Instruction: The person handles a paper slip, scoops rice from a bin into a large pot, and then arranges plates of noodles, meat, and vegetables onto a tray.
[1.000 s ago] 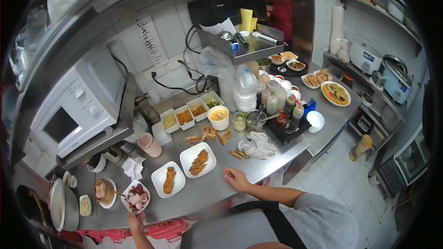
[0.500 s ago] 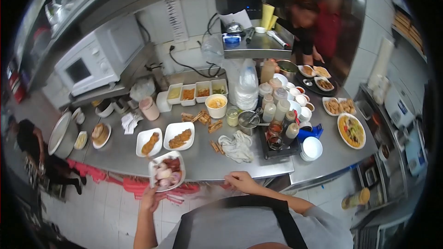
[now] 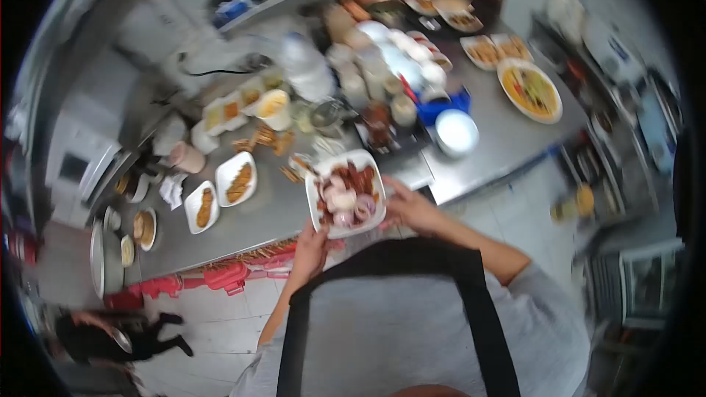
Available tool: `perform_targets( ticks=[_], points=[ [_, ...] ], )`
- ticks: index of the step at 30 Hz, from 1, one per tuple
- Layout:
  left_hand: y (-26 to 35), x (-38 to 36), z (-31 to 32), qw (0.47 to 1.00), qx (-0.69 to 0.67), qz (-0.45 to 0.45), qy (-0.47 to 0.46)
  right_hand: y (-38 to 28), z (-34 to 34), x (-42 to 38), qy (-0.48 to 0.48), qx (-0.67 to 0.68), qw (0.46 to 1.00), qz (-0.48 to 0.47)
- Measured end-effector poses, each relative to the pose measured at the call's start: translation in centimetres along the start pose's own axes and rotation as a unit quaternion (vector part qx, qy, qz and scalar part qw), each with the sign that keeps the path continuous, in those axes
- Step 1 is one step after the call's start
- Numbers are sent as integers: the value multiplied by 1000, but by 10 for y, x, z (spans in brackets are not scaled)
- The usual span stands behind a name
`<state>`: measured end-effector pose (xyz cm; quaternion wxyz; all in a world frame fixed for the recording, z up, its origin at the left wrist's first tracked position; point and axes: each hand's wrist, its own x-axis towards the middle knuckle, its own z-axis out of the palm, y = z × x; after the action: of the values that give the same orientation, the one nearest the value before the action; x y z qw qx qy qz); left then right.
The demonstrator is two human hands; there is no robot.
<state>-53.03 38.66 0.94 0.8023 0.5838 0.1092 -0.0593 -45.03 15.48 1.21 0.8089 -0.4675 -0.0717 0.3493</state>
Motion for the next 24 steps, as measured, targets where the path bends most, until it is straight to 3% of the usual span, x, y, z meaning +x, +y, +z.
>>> perform_targets(
  ticks=[3,6,9,12,13,15,16,19,20,23,24],
  points=[
    [14,19,24,994,26,-42,-96,-27,-1,-31,97,-44,994,3],
    [19,39,64,983,61,-45,-165,-28,-26,-54,156,-49,982,-100],
    [16,55,109,956,-2,-77,-285,-49,-47,-94,217,2,967,-135],
    [-1,77,151,917,-78,-187,-342,-66,-79,-134,300,-36,940,-160],
    [-23,90,162,937,64,-106,-326,-72,-92,-145,315,-37,931,-180],
    [-45,109,200,903,335,68,-260,-84,-126,-164,355,-86,916,-169],
    [-40,111,220,847,440,198,-221,-88,-147,-171,370,-101,908,-169],
    [-55,157,265,668,600,415,-150,-88,-224,-181,390,-133,898,-156],
    [-63,171,276,643,617,439,-114,-89,-248,-180,379,-139,902,-152],
    [-100,208,282,661,674,300,-137,-86,-317,-168,325,-134,927,-133],
    [-108,215,278,636,692,315,-133,-87,-333,-161,307,-141,933,-126]
  ],
)
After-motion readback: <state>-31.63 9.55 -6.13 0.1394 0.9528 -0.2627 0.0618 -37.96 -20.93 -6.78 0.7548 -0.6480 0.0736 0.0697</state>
